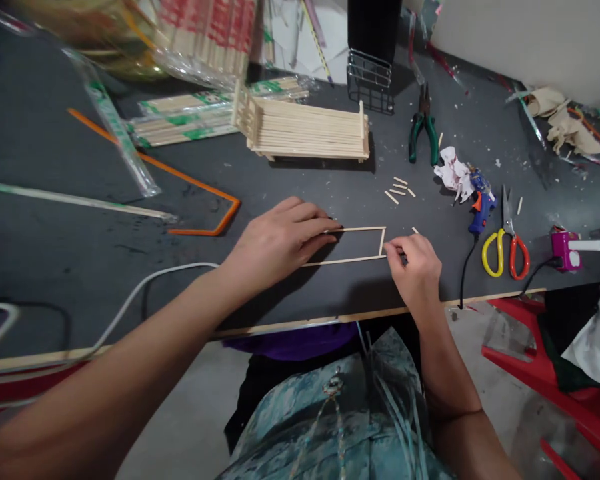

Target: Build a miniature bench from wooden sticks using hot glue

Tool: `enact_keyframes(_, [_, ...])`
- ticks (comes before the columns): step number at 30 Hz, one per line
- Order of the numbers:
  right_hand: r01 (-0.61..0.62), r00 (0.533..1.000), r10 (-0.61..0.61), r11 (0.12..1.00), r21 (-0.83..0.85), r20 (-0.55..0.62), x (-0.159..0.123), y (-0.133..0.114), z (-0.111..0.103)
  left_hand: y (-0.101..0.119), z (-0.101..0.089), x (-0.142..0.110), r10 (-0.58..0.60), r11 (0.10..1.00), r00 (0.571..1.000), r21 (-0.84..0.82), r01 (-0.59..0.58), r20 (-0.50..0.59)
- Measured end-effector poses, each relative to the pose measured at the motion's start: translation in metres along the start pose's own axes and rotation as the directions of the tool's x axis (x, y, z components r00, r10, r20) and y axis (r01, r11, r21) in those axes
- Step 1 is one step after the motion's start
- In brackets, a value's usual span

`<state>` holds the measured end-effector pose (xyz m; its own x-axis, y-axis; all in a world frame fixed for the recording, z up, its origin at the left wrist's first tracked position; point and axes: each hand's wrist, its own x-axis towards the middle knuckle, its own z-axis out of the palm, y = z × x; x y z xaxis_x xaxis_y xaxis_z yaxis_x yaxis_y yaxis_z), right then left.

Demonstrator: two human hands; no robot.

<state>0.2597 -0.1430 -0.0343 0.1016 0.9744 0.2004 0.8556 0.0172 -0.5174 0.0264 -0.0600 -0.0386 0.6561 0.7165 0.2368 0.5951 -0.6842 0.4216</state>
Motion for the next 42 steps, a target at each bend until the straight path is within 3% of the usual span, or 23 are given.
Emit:
enact_keyframes(8, [-0.177,0.977,0.189,0.977,-0.116,0.101,0.017,-0.015,0.007,0.000,0.007,0.000,0.008,1.000,1.000,0.021,-0.008,-0.020])
enact_keyframes(22, [-0.211,0.959,0.223,0.974,-0.083,0.176,0.022,-0.018,0.002,-0.005,0.010,-0.002,0.002,1.000,0.999,0.017,-0.002,-0.051])
enact_keyframes(35, [-0.198,0.974,0.189,0.978,0.064,0.122,0.019,-0.013,-0.004,-0.003,0.007,-0.001,-0.003,1.000,1.000,0.022,0.003,0.005])
enact_keyframes(42, [-0.162,0.987,0.163,0.985,0.067,-0.009,0.005,0.001,-0.023,-0.007,-0.015,-0.014,-0.099,0.994,0.989,-0.064,0.092,-0.112])
